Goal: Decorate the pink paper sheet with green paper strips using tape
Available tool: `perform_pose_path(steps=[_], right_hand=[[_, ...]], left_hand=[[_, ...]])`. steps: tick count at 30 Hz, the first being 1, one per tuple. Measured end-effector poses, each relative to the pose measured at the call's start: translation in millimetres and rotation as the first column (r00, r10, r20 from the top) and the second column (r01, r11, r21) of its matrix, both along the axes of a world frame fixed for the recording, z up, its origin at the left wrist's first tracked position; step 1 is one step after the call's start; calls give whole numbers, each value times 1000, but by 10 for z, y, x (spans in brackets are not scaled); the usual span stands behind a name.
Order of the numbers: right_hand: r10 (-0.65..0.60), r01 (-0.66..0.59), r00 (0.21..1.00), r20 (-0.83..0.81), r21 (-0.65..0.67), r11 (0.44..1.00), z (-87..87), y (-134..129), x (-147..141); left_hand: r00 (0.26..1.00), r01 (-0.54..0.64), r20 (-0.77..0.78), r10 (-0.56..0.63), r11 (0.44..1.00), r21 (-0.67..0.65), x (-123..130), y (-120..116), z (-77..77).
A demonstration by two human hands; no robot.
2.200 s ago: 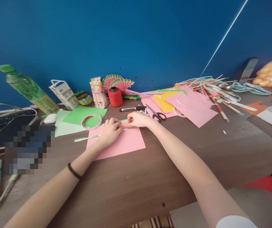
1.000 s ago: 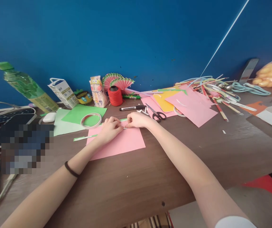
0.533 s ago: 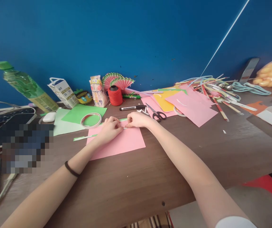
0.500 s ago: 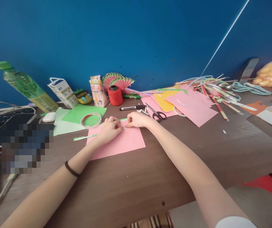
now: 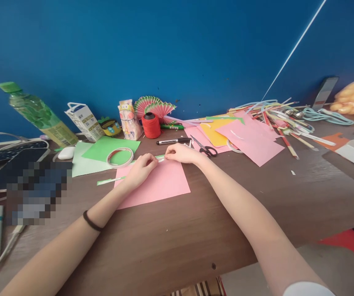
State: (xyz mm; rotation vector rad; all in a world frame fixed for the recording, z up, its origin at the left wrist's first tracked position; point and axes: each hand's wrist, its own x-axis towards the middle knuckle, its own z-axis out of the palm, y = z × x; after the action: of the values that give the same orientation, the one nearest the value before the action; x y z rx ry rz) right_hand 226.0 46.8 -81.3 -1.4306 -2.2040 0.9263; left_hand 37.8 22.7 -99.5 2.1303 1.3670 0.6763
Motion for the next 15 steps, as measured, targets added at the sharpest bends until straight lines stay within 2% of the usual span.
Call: perform_pose_path(steps=[3,6,11,15], right_hand=[[3,-5,992,-123,-17,1000,78,-41,-42],[-7,-14,961,-277,-73,997,150,-94,-98],[-55,11,906,-419,-105,994,241,-142,-145],[-60,3,855,-516,-110,994,303,-159,-165]], left_hand=[[980,-5,198,17,998,-61,-36,-31,15],[943,26,333,-7,998,-51,-58,-61,58],[893,43,449,-37,999,-3,-52,-90,162],[864,6,503,0,1000,-10,-30,-96,200]])
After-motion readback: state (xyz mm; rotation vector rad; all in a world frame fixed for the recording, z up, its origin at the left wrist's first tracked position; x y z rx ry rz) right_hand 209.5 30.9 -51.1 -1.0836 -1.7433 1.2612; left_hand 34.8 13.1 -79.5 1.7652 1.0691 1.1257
